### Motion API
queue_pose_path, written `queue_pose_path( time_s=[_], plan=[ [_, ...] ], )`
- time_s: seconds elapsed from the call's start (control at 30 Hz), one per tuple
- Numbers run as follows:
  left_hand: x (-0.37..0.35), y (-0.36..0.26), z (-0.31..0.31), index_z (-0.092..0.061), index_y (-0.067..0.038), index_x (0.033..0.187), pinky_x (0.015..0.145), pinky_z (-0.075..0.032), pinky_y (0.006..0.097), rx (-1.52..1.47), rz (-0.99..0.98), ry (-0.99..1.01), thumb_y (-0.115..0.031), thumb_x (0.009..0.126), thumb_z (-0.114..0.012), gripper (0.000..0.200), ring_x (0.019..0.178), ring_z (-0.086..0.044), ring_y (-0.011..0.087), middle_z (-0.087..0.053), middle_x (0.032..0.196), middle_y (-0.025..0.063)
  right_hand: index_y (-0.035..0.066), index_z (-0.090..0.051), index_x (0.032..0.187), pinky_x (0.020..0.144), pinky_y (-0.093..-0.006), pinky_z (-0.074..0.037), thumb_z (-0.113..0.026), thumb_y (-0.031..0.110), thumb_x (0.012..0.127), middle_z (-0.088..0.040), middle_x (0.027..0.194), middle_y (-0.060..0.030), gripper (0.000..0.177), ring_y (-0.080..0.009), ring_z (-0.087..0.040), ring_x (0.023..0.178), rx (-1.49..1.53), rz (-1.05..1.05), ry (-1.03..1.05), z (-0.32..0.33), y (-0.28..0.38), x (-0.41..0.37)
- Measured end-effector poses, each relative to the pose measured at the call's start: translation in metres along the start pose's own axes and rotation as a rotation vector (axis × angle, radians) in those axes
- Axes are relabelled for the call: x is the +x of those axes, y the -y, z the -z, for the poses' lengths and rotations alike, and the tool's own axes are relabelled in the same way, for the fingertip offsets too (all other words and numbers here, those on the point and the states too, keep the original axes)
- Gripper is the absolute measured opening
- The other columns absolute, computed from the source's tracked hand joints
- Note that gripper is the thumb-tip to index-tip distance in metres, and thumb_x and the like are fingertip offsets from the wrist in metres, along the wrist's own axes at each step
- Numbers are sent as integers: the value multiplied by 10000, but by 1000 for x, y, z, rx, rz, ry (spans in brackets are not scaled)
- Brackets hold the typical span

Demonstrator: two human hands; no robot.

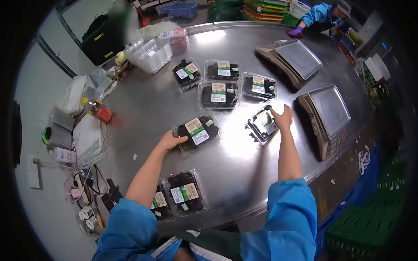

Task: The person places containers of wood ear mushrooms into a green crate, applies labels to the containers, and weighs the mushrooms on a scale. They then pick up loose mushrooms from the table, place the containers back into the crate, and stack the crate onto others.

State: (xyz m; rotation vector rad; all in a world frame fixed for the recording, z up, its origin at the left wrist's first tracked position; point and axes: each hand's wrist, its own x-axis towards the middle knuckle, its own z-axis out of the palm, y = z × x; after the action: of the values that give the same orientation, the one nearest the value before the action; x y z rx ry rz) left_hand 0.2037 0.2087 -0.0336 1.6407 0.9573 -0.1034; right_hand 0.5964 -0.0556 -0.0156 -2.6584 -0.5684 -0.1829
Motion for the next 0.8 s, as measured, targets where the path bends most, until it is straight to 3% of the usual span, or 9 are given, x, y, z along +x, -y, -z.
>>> queue_pose_path(
  time_s=[0.03, 0.17, 0.27, 0.33, 0.4, 0.47, 0.6, 0.67, 0.8],
  plan=[
    [3, 4, -11, -486, 21, 1086, 752, -446, 314, -160, 30, -86, -265, 626, -765, 609, 821, -580, 222, -597, 955, 125, 30, -359, 1285, 944, -391, -351, -638, 613, 617, -490, 1207, -190, 929, -317, -482, 1107, 70, -86, 359, 10, -3, 1],
    [14, -17, 3, -509, -13, 1010, 693, -449, 285, -676, -136, -268, -62, 670, -709, 397, 767, -553, 163, -576, 866, 59, 31, -283, 1315, 909, -394, -380, -651, 606, 599, -522, 1128, -241, 990, -321, -503, 1075, 35, -222, 443, 27, -6, -74],
    [44, -21, 40, -503, 2, 1037, 758, -447, 315, -435, -279, -330, -123, 686, -703, 423, 866, -554, 207, -569, 954, 106, 25, -239, 1325, 912, -431, -369, -756, 460, 555, -443, 1212, -253, 1024, -316, -420, 1150, -62, -53, 397, 70, 28, -135],
    [33, -33, 39, -508, 35, 1035, 829, -426, 355, 202, -174, -1070, -262, 693, -700, 492, 966, -532, 265, -547, 1024, 168, 22, -270, 1312, 935, -422, -346, -798, 377, 513, -426, 1231, -229, 1021, -301, -401, 1161, -135, 184, 229, 68, 32, -133],
    [21, -27, 18, -469, 120, 1087, 934, -355, 378, -159, 126, -957, -490, 647, -685, 783, 1105, -454, 326, -484, 1146, 254, 19, -295, 1304, 964, -415, -310, -792, 405, 501, -466, 1191, -198, 1020, -292, -404, 1156, -25, 450, 482, 63, 45, -108],
    [26, 3, -23, -427, 172, 1119, 984, -303, 390, -380, 285, -806, -586, 604, -676, 950, 1194, -356, 369, -430, 1203, 303, 4, -371, 1225, 915, -397, -356, -790, 439, 493, -494, 1156, -195, 949, -292, -455, 1091, -63, 339, 566, 64, 61, -94],
    [13, -41, -86, -602, 43, 940, 819, -432, 352, -294, 373, -878, -295, 549, -799, 553, 940, -559, 273, -587, 1018, 187, -105, -559, 882, 699, -348, -476, -768, 553, 483, -600, 863, -241, 798, -294, -603, 797, 6, 101, 737, 45, 59, -112],
    [47, -33, -99, -504, 4, 915, 694, -468, 350, -911, 53, -919, -69, 604, -739, 396, 823, -574, 227, -578, 920, 133, -124, -556, 833, 659, -350, -472, -770, 534, 491, -597, 807, -252, 772, -292, -601, 758, 223, 48, 663, 20, 32, -133],
    [-12, -43, -37, -433, -7, 893, 665, -453, 348, -1166, -201, -733, -78, 631, -696, 378, 764, -525, 214, -529, 911, 123, 8, -512, 795, 561, -248, -455, -688, 159, 704, -565, 741, -70, 249, -131, -548, 632, 765, -160, 899, 58, 36, -161]
  ],
)
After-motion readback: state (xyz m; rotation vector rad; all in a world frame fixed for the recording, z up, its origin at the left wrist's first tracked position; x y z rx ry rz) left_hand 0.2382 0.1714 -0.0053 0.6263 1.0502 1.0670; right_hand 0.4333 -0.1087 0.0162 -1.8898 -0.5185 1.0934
